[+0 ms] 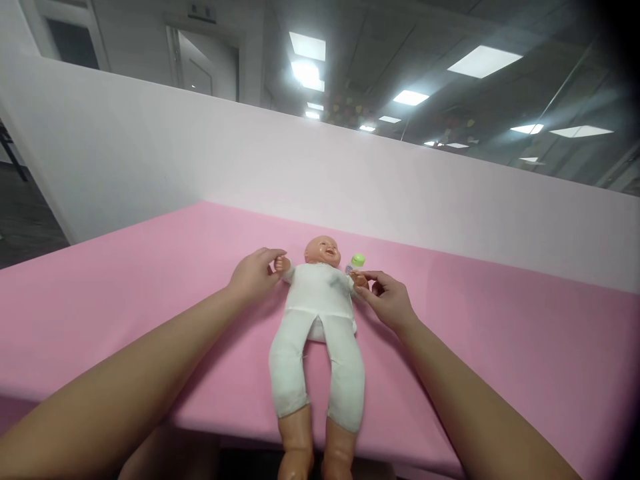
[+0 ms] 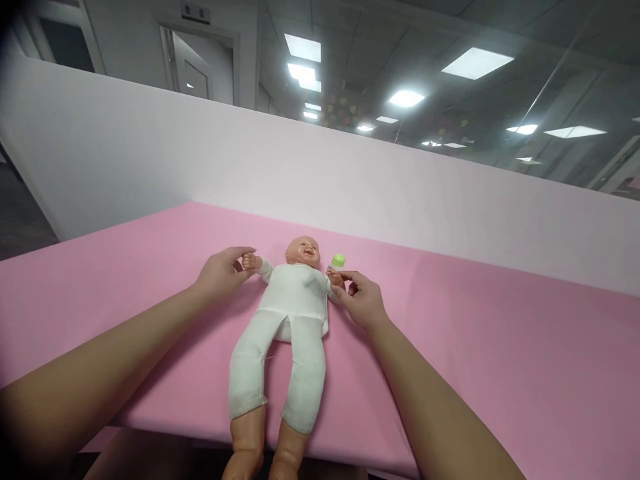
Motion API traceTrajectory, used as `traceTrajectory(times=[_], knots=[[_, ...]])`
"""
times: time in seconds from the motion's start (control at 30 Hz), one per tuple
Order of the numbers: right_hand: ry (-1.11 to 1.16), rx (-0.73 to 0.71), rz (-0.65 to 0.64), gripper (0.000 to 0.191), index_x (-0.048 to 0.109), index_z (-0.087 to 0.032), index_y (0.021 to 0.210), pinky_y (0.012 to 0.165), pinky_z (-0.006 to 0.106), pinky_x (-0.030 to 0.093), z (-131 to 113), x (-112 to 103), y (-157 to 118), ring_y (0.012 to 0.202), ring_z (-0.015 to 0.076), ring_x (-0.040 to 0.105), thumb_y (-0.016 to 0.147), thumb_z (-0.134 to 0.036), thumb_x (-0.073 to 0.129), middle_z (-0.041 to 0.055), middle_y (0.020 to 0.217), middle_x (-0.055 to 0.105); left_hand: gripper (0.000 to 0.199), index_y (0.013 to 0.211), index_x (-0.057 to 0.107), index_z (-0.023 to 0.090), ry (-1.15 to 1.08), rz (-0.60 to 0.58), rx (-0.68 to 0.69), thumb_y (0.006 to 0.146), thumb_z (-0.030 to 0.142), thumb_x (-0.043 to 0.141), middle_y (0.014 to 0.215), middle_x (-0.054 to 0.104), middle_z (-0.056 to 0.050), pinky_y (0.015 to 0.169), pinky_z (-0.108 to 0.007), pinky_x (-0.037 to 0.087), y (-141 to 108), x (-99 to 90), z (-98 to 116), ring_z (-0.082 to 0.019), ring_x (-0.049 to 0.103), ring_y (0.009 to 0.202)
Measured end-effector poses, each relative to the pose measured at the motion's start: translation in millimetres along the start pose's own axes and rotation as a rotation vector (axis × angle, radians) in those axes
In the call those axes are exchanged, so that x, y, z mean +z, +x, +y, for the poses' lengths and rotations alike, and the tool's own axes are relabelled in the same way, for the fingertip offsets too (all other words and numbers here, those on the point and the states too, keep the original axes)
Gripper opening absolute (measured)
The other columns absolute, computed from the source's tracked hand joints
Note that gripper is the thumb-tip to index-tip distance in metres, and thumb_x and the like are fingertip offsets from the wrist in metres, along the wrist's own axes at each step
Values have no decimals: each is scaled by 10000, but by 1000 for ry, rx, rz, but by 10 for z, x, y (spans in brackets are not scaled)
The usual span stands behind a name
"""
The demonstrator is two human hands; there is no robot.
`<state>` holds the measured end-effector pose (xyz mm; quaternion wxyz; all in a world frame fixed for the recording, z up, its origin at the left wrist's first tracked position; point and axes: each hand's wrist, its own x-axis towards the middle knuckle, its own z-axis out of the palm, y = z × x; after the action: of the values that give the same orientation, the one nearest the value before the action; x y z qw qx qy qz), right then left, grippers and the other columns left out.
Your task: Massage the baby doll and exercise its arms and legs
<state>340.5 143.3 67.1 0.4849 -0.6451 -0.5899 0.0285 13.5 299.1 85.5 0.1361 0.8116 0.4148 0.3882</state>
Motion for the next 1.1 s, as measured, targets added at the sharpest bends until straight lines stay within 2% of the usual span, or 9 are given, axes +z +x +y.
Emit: traceTrajectory(times=[0.13,0.23,0.4,0.57,0.7,0.87,1.03,1.1], knots=[[-3,-106,-99,305,755,-265,1133,661,324,512,-143,58,-56,713,182,604,876,-428,745,31,958,738,343,1252,691,303,150,-107,280,952,342,530,1253,696,-28,812,-332,520,-148,157,254,-210,698,954],[-14,-164,-193,235,769,-289,1122,710,334,530,-209,87,-70,800,199,652,912,-379,716,34,1037,749,347,1259,686,297,267,-182,401,981,301,479,1258,692,-37,797,-339,513,-218,269,330,-219,702,989],[65,-190,-341,202,787,-333,1116,833,368,565,-246,86,-67,975,237,685,928,-335,714,24,1127,753,374,1301,657,307,373,-222,410,988,251,459,1226,726,-24,736,-344,496,-236,332,324,-226,714,971],[127,-150,-396,192,797,-319,1096,856,387,576,-209,86,-60,970,246,692,918,-333,728,28,1109,754,403,1306,656,309,377,-269,464,953,215,488,1231,738,-7,703,-338,474,-216,328,299,-225,714,953],[114,-146,-403,208,793,-319,1103,806,354,559,-218,83,-59,915,225,689,906,-314,724,17,1090,752,343,1216,690,304,360,-270,452,975,230,458,1199,721,-22,682,-330,458,-210,341,312,-208,708,900],[16,-132,-397,242,781,-311,1097,742,319,520,-310,81,-75,853,205,669,870,-255,718,-3,1026,760,344,1222,683,293,361,-268,400,998,254,426,1208,686,-40,687,-331,460,-233,341,339,-201,701,888],[62,-69,-323,284,774,-284,1156,697,316,487,-247,103,-89,775,193,617,888,-357,715,17,993,756,357,1274,672,294,301,-221,364,996,291,448,1217,688,-39,759,-339,491,-225,284,336,-219,698,965],[101,-20,-269,348,758,-256,1195,648,310,461,-164,107,-83,691,177,564,876,-392,725,18,889,734,341,1259,684,301,234,-202,332,989,339,480,1156,705,-31,770,-339,500,-202,247,320,-219,695,943]])
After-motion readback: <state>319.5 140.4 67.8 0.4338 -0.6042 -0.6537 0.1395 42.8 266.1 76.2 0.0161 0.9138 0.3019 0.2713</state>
